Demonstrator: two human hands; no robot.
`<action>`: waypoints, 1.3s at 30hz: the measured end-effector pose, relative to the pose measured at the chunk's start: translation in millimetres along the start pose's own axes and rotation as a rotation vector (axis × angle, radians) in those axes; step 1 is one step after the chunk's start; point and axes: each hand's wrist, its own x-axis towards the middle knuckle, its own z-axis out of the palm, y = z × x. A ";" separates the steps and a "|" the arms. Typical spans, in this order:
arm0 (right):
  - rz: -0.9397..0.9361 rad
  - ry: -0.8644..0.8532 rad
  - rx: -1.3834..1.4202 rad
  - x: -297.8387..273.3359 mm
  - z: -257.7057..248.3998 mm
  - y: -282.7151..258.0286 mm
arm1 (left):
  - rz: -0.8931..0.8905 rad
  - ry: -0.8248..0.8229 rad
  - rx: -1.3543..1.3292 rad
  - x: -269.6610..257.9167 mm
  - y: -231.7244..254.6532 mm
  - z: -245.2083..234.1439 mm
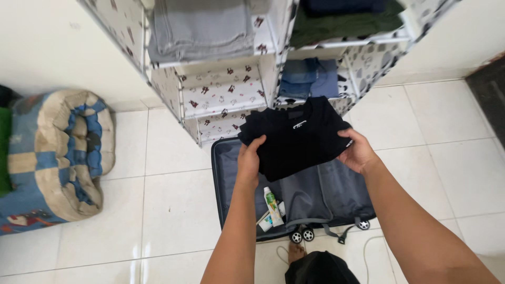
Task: The person opens a suitcase and removes folded clothes and toiletries, placing them onto a nearby storage shelf. The person then closes the suitcase and moves it to the floor to continue unpacking the remaining items.
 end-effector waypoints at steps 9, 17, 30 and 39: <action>0.149 -0.110 -0.239 -101.7 5.3 -119.6 | -0.092 0.012 0.242 -116.1 131.4 87.3; 0.157 -0.015 -0.273 -178.3 63.1 -212.7 | 0.018 0.013 0.149 -197.5 197.6 153.2; 0.002 0.147 -0.117 -239.0 95.2 -218.5 | 0.128 0.038 0.149 -252.0 245.7 187.6; -0.107 0.208 -0.071 -264.0 125.1 -238.4 | 0.243 -0.018 0.272 -262.6 264.1 202.4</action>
